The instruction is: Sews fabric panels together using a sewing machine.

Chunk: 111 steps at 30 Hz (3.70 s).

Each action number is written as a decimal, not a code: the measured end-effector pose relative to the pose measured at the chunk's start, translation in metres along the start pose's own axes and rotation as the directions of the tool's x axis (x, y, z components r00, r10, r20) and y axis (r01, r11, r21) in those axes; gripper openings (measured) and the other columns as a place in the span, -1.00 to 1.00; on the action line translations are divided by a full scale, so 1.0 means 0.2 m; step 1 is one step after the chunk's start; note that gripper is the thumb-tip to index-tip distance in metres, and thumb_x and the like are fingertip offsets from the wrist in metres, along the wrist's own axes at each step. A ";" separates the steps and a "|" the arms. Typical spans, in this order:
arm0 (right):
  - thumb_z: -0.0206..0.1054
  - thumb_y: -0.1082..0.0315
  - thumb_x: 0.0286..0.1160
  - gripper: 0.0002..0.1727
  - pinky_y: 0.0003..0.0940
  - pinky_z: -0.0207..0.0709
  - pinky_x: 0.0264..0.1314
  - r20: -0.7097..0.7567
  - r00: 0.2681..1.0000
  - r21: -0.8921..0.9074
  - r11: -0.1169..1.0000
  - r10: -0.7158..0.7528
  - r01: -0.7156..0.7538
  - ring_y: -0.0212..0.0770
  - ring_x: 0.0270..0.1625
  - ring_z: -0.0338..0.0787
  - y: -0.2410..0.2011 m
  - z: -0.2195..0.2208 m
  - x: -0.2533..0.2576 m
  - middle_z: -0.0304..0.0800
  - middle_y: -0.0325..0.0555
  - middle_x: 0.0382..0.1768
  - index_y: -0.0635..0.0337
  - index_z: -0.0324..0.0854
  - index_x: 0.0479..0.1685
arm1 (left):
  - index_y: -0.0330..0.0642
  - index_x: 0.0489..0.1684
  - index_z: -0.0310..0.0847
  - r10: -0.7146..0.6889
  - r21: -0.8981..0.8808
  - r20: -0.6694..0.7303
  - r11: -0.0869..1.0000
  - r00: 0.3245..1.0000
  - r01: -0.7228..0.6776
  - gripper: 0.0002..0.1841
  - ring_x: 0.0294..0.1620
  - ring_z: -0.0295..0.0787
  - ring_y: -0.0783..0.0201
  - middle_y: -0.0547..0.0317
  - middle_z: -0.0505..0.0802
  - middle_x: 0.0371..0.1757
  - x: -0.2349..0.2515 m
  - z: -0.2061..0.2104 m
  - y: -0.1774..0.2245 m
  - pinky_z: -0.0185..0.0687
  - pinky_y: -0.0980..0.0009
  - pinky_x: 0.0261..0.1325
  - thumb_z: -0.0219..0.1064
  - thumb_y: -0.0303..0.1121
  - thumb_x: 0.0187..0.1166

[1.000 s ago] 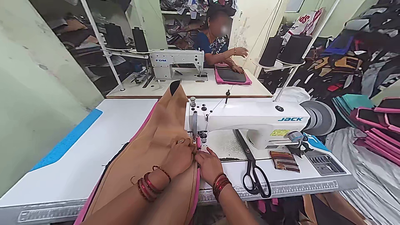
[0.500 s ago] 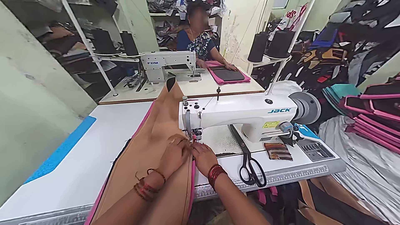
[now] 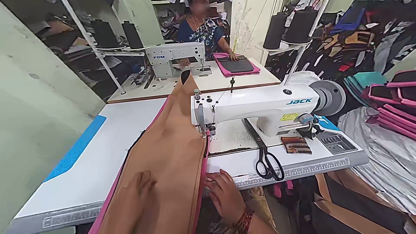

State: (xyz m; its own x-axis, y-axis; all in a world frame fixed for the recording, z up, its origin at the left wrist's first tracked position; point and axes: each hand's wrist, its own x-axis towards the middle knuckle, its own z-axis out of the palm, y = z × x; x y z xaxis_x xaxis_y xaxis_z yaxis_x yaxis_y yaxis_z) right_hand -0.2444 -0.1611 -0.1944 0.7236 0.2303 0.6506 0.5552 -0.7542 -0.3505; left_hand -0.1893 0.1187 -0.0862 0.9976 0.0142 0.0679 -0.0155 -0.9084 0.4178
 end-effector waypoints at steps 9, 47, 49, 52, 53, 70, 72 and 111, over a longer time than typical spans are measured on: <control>0.18 0.16 0.63 -0.61 -0.04 0.56 0.51 0.002 0.999 -0.061 0.997 -0.036 0.036 -0.09 0.34 0.81 -0.01 -0.02 -0.02 0.83 -0.08 0.28 0.05 0.75 0.27 | -0.40 0.39 0.57 -0.007 0.092 0.145 0.996 0.989 -0.007 -0.39 0.04 0.76 -0.56 -0.55 0.81 -0.02 0.32 -0.11 -0.13 0.53 -0.53 0.12 0.56 -0.13 0.50; 0.20 0.45 0.46 -0.73 -0.06 0.65 0.39 0.043 0.968 -0.239 0.939 -0.246 0.249 -0.18 0.20 0.88 0.01 -0.01 0.21 0.95 -0.28 -0.05 -0.01 0.85 -0.21 | -0.02 0.74 0.38 0.323 0.200 0.533 0.850 0.782 -0.487 -0.50 0.81 0.15 -0.25 -0.18 0.40 0.75 0.31 0.28 0.63 0.06 -0.19 0.77 0.04 -0.15 0.85; 0.24 0.48 0.40 -0.74 0.01 0.65 0.41 0.064 0.975 -0.210 0.953 -0.211 0.220 -0.16 0.19 0.90 0.02 -0.01 0.22 0.95 -0.24 -0.04 0.02 0.86 -0.20 | -0.05 0.74 0.38 0.325 0.194 0.538 0.850 0.778 -0.490 -0.50 0.81 0.15 -0.27 -0.22 0.39 0.75 0.33 0.29 0.63 0.04 -0.20 0.78 0.04 -0.17 0.86; 0.27 0.53 0.35 -0.72 0.07 0.64 0.42 0.093 0.982 -0.180 0.967 -0.164 0.179 -0.12 0.22 0.90 0.04 -0.01 0.23 0.96 -0.21 0.01 0.06 0.87 -0.16 | -0.07 0.65 0.48 0.380 0.153 0.533 0.836 0.756 -0.528 -0.54 0.80 0.20 -0.26 -0.21 0.47 0.70 0.36 0.30 0.60 0.02 -0.22 0.79 0.05 -0.18 0.85; 0.27 0.54 0.33 -0.72 0.07 0.64 0.42 0.098 0.983 -0.180 0.969 -0.154 0.169 -0.12 0.22 0.90 0.04 -0.01 0.24 0.96 -0.21 0.02 0.06 0.87 -0.16 | -0.06 0.64 0.49 0.394 0.141 0.529 0.833 0.752 -0.535 -0.55 0.80 0.20 -0.25 -0.19 0.49 0.69 0.36 0.30 0.59 0.01 -0.24 0.79 0.05 -0.18 0.85; 0.26 0.64 0.41 -0.69 0.27 0.54 0.49 0.189 0.981 -0.072 0.997 0.036 -0.022 0.02 0.30 0.88 0.16 -0.01 0.40 0.95 -0.05 0.09 0.18 0.89 -0.07 | -0.09 0.61 0.55 0.398 0.159 0.523 0.823 0.754 -0.545 -0.55 0.67 0.40 -0.20 -0.12 0.56 0.63 0.46 0.29 0.63 0.28 -0.22 0.63 0.02 -0.41 0.79; 0.23 0.62 0.46 -0.68 0.29 0.47 0.55 0.215 0.974 -0.057 0.996 0.075 -0.064 0.03 0.34 0.85 0.18 -0.02 0.43 0.94 -0.04 0.13 0.19 0.89 -0.04 | -0.08 0.62 0.53 0.361 0.169 0.537 0.839 0.762 -0.517 -0.54 0.67 0.38 -0.21 -0.14 0.54 0.62 0.48 0.28 0.66 0.26 -0.22 0.62 0.02 -0.43 0.78; 0.15 0.31 0.50 -0.58 -0.01 0.59 0.50 0.056 0.998 0.032 0.999 0.024 -0.026 0.04 0.46 0.75 0.20 -0.07 0.19 0.81 -0.01 0.37 0.21 0.79 0.22 | -0.39 0.44 0.45 -0.063 -0.006 0.288 0.998 0.955 0.067 -0.41 0.20 0.76 -0.33 -0.35 0.78 0.17 0.30 0.06 0.16 0.58 -0.32 0.28 0.52 -0.22 0.55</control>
State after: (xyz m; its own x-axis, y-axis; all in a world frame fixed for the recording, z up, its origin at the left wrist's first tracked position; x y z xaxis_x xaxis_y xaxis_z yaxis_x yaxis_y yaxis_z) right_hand -0.2017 -0.1913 -0.1744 0.7584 0.2459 0.6036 0.5491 -0.7400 -0.3885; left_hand -0.1298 0.0850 -0.0784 0.9736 -0.0500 -0.2226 0.0512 -0.9029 0.4268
